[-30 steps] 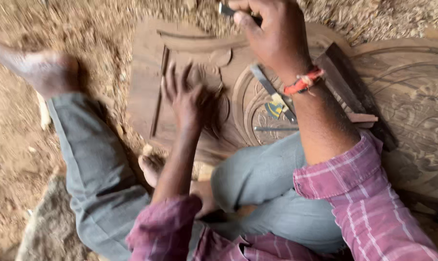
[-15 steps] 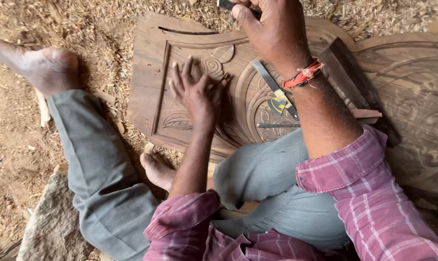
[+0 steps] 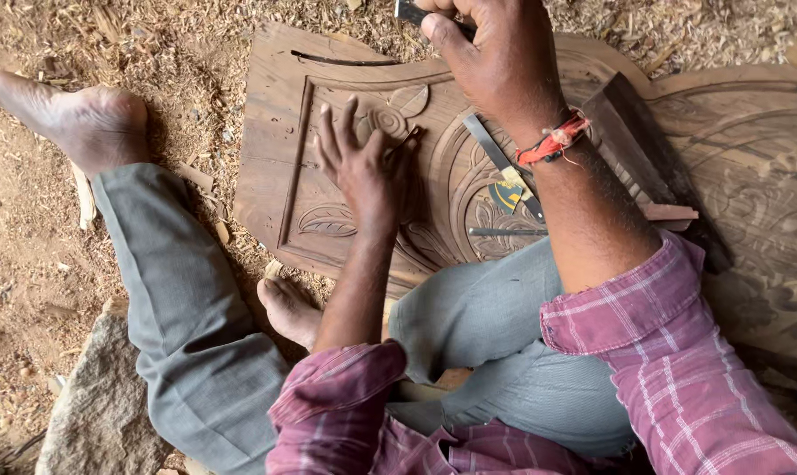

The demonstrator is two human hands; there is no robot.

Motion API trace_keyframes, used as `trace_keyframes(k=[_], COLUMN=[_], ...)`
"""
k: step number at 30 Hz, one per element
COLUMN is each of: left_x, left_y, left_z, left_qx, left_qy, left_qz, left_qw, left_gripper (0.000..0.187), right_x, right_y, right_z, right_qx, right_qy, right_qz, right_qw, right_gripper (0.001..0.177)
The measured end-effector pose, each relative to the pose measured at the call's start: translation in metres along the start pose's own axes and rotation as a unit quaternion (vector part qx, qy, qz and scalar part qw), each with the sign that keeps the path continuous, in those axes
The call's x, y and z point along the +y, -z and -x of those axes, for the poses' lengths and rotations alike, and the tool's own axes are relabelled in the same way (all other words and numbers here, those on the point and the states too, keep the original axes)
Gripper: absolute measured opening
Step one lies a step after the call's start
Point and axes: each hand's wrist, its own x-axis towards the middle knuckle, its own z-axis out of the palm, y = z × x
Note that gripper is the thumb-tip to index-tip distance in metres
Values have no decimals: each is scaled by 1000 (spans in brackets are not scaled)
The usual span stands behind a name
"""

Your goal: The person carves a floral design into a wooden board using a chisel and a mallet. They periodically clear wood shavings from the surface and use a blue pen to mark details on the wood.

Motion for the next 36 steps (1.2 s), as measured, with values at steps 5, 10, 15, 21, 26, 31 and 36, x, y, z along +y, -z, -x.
trace_keyframes(k=[5,10,15,21,26,31,36], left_x=[-11,-8,24,25,25,30,28], left_y=[26,22,7,42,57,62,64], left_z=[19,14,-6,65,107,99,107], left_qx=[-1,-21,-32,-86,-40,-39,-35], left_qy=[-8,43,-16,-6,68,23,30], left_qz=[31,25,10,18,85,91,88], left_qw=[999,999,999,996,993,995,995], left_gripper=[28,29,36,35,26,28,30], right_x=[5,7,11,38,69,60,-23], right_y=[4,-1,1,29,50,51,58], right_z=[-1,1,-1,13,50,67,63], right_qx=[33,6,-8,-201,-339,-346,-223], right_qy=[46,-2,5,-202,-250,-360,-117], right_qz=[14,38,56,166,226,302,274], right_qw=[998,999,998,944,879,812,928], right_gripper=[10,11,15,15,10,10,21])
